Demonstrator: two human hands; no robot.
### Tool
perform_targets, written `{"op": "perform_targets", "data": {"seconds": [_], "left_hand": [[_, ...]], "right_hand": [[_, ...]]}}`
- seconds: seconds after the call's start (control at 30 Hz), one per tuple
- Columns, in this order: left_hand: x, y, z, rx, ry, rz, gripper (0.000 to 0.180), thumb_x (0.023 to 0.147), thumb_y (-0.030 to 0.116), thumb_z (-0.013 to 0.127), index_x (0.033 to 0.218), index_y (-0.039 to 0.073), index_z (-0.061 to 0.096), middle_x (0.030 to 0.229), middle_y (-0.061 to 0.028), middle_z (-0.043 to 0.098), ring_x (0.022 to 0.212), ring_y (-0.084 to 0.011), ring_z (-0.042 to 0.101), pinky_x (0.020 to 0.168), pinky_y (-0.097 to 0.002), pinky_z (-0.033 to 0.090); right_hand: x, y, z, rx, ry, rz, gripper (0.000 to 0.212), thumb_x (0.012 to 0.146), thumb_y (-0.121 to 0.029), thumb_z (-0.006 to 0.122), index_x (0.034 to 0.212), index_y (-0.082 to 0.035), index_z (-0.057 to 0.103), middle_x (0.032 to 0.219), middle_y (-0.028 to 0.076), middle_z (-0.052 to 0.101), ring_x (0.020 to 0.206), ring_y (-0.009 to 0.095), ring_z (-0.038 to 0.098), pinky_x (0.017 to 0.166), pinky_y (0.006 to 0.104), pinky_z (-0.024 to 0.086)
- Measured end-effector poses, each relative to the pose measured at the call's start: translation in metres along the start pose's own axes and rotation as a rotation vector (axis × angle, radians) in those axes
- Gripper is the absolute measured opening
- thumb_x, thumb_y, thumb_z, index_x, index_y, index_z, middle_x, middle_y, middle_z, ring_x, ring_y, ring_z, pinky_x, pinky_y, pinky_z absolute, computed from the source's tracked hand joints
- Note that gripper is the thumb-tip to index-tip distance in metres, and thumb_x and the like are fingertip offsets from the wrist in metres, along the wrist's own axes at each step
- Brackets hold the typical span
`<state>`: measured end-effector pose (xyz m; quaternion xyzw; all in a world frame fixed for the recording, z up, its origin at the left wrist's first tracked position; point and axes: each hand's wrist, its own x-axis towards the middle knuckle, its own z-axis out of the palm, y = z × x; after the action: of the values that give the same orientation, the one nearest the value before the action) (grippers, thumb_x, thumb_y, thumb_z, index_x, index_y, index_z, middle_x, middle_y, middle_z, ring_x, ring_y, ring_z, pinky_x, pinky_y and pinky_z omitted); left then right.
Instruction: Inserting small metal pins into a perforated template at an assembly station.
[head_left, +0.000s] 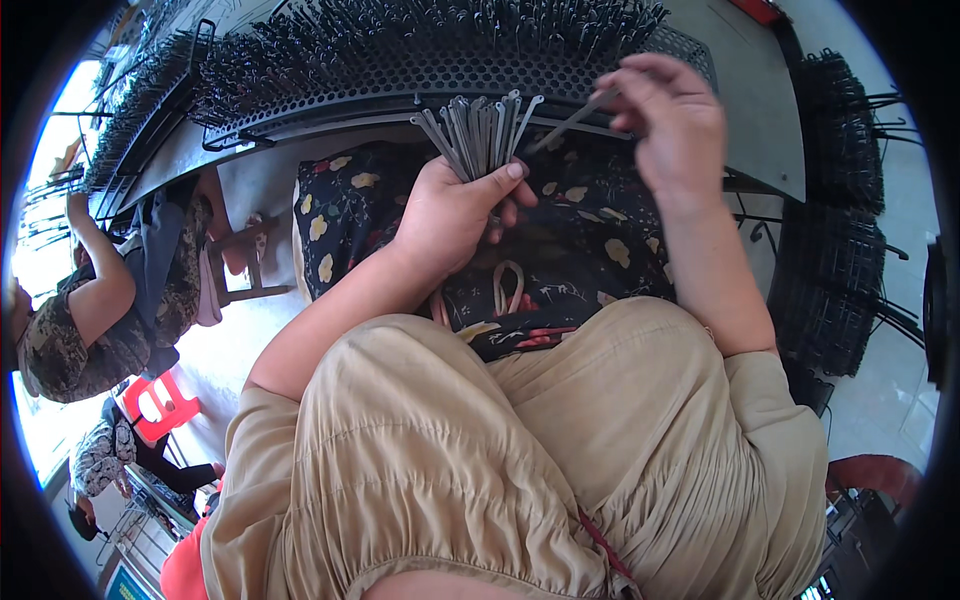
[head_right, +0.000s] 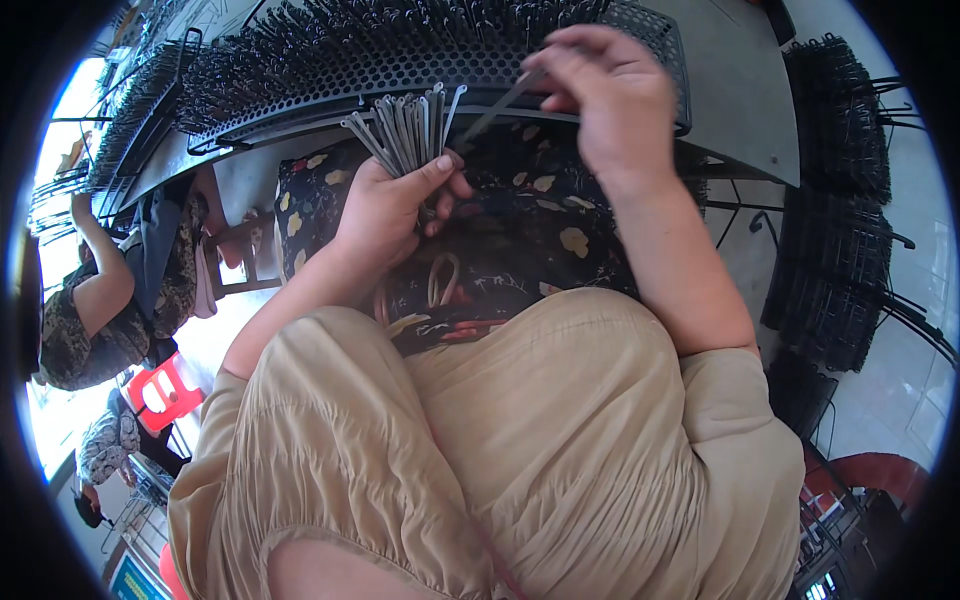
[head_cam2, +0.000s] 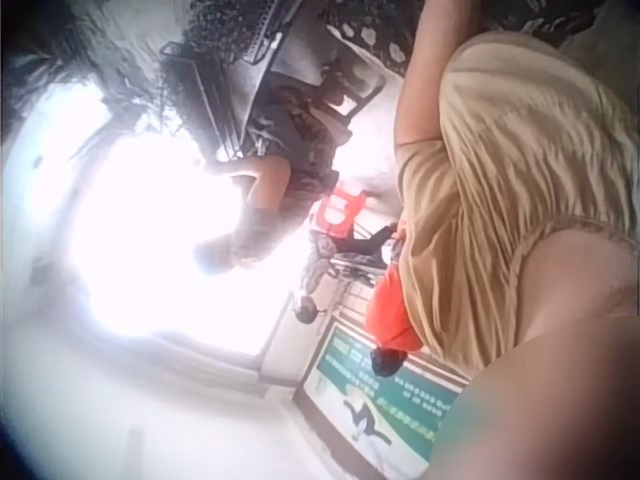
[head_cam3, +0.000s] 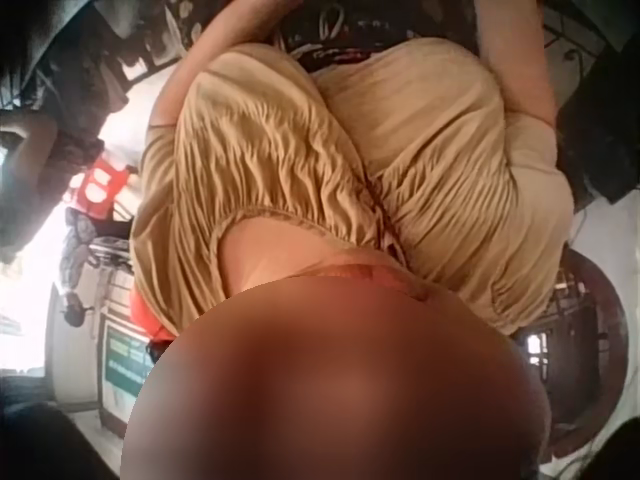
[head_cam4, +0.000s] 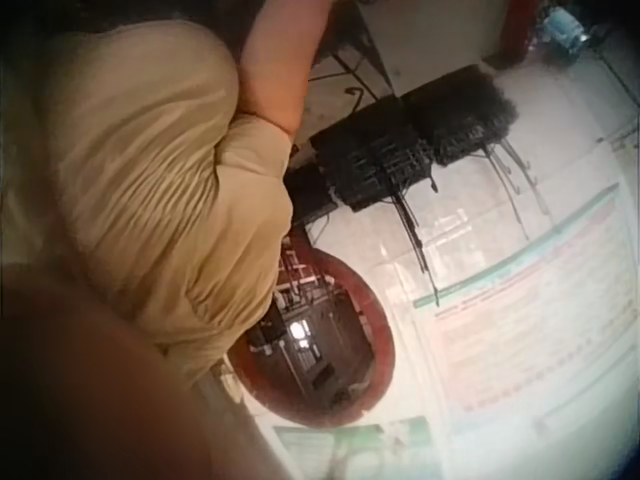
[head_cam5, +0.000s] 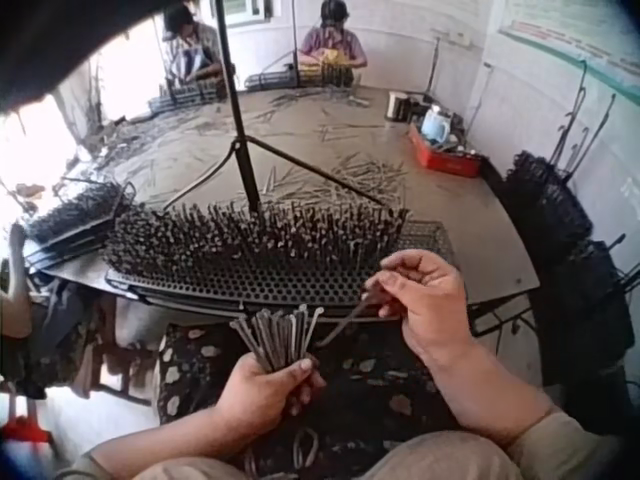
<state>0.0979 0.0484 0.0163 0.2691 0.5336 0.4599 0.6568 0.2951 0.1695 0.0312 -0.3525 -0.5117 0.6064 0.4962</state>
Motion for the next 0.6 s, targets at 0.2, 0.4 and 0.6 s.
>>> {"op": "perform_targets", "data": {"seconds": [0.2, 0.4, 0.6], "left_hand": [[0.003, -0.005, -0.002, 0.037, 0.007, -0.011, 0.014, 0.096, 0.013, 0.061, 0.088, 0.003, 0.065, 0.073, -0.0046, 0.067, 0.056, -0.0082, 0.057, 0.046, -0.0231, 0.045], [0.003, -0.004, -0.004, 0.048, 0.020, 0.005, 0.013, 0.095, 0.014, 0.061, 0.088, 0.003, 0.064, 0.073, -0.0043, 0.066, 0.056, -0.0080, 0.057, 0.046, -0.0232, 0.045], [0.004, -0.004, -0.005, 0.053, 0.036, 0.001, 0.013, 0.095, 0.014, 0.061, 0.088, 0.004, 0.064, 0.073, -0.0042, 0.066, 0.057, -0.0080, 0.057, 0.047, -0.0230, 0.045]], "right_hand": [[0.027, -0.017, -0.025, -0.334, 0.177, -0.470, 0.014, 0.092, 0.001, 0.064, 0.106, 0.003, 0.065, 0.096, 0.014, 0.072, 0.083, 0.016, 0.070, 0.067, 0.0220, 0.054], [0.028, -0.014, -0.030, -0.407, 0.197, -0.492, 0.012, 0.092, 0.002, 0.064, 0.104, 0.005, 0.066, 0.096, 0.013, 0.072, 0.082, 0.014, 0.069, 0.070, 0.0218, 0.054], [0.032, -0.018, -0.032, -0.418, 0.191, -0.484, 0.013, 0.091, 0.001, 0.065, 0.104, 0.004, 0.066, 0.095, 0.012, 0.072, 0.081, 0.013, 0.068, 0.070, 0.0213, 0.054]]}}
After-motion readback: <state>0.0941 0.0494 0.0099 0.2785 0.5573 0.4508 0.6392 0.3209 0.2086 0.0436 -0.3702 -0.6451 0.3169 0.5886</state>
